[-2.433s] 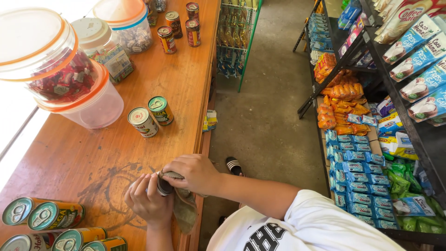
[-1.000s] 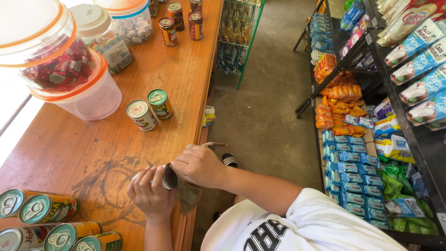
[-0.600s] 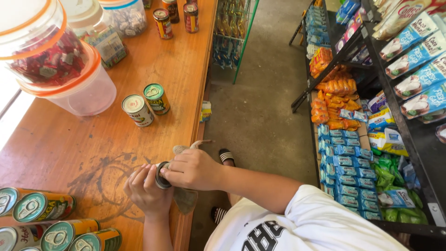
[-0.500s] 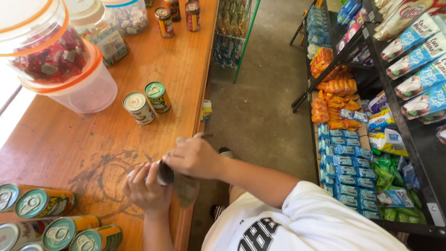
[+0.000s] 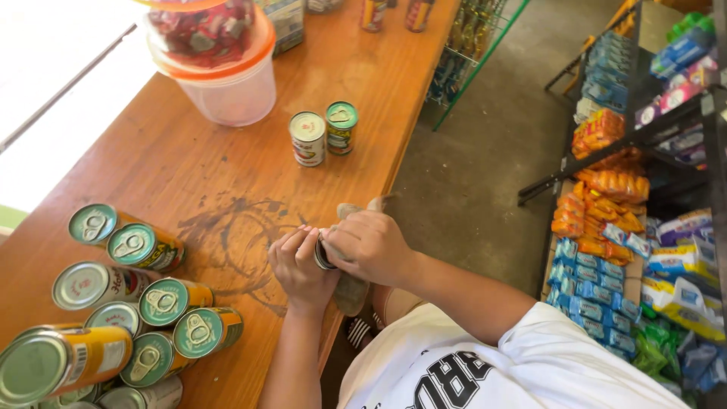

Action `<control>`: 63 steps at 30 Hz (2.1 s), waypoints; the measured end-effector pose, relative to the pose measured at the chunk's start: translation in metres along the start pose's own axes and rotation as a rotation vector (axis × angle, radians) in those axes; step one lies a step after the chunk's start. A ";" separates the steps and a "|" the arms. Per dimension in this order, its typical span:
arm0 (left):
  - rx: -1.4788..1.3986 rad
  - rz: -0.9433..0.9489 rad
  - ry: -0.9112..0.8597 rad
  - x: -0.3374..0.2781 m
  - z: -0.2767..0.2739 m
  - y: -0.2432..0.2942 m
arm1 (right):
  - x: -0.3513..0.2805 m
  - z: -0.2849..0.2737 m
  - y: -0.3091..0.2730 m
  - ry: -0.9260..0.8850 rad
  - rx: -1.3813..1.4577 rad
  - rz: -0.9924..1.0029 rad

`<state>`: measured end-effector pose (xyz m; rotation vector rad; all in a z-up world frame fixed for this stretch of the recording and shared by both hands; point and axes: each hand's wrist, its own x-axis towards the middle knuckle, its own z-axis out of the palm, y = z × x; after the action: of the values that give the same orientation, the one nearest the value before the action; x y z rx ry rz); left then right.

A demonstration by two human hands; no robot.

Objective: Cleaning dust off canned goods with a cloth and organizing them onto grocery shelves.

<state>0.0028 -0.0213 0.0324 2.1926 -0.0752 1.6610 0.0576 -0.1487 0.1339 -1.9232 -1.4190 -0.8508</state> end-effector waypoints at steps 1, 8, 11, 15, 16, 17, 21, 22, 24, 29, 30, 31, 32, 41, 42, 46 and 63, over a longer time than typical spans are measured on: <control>0.015 -0.008 0.012 0.000 -0.001 -0.002 | 0.006 0.001 0.000 -0.007 0.011 -0.017; -0.077 -0.148 -0.038 -0.003 0.001 -0.017 | 0.007 0.001 0.020 -0.266 0.051 -0.019; -0.090 -0.164 -0.090 -0.005 -0.005 -0.012 | -0.005 -0.007 0.013 -0.394 -0.045 -0.005; -0.052 -0.183 -0.069 -0.015 0.001 -0.014 | -0.007 0.001 0.009 -0.303 -0.131 -0.106; -0.048 -0.184 -0.061 -0.014 0.001 -0.011 | -0.002 0.000 0.011 -0.303 -0.130 -0.114; -0.070 -0.168 -0.086 -0.013 -0.001 -0.008 | 0.003 0.001 0.012 -0.245 -0.150 -0.103; -0.124 -0.152 -0.098 -0.005 -0.007 -0.002 | 0.010 0.010 0.002 -0.047 -0.114 -0.166; -0.121 -0.152 -0.100 -0.007 -0.005 -0.005 | 0.006 0.010 0.003 -0.046 -0.111 -0.165; -0.139 -0.111 -0.077 -0.012 -0.002 -0.007 | -0.001 0.008 0.005 0.003 0.006 -0.302; -0.206 -0.154 -0.063 -0.011 -0.002 -0.006 | -0.019 0.003 0.006 0.025 0.078 -0.318; -0.232 -0.223 -0.048 -0.013 -0.002 -0.006 | -0.022 0.002 0.004 0.018 0.101 -0.297; -0.234 -0.221 -0.051 -0.012 -0.003 -0.005 | -0.026 0.000 0.003 0.020 0.098 -0.295; -0.272 -0.247 -0.045 -0.012 -0.004 -0.004 | -0.029 -0.002 0.002 0.018 0.117 -0.255; -0.341 -0.322 -0.063 -0.014 -0.007 -0.002 | -0.009 -0.021 0.001 -0.119 0.246 -0.223; -0.354 -0.326 -0.075 -0.017 -0.006 -0.003 | -0.010 -0.020 0.001 -0.132 0.233 -0.236; -0.325 -0.327 -0.087 -0.020 -0.006 -0.007 | -0.002 -0.026 0.005 -0.153 0.253 -0.263; -0.115 -0.104 -0.079 -0.014 -0.007 -0.011 | -0.013 -0.026 0.008 -0.186 0.014 -0.206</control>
<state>-0.0043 -0.0112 0.0176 2.1385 -0.0753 1.4769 0.0584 -0.1787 0.1392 -1.9093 -1.7526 -0.7669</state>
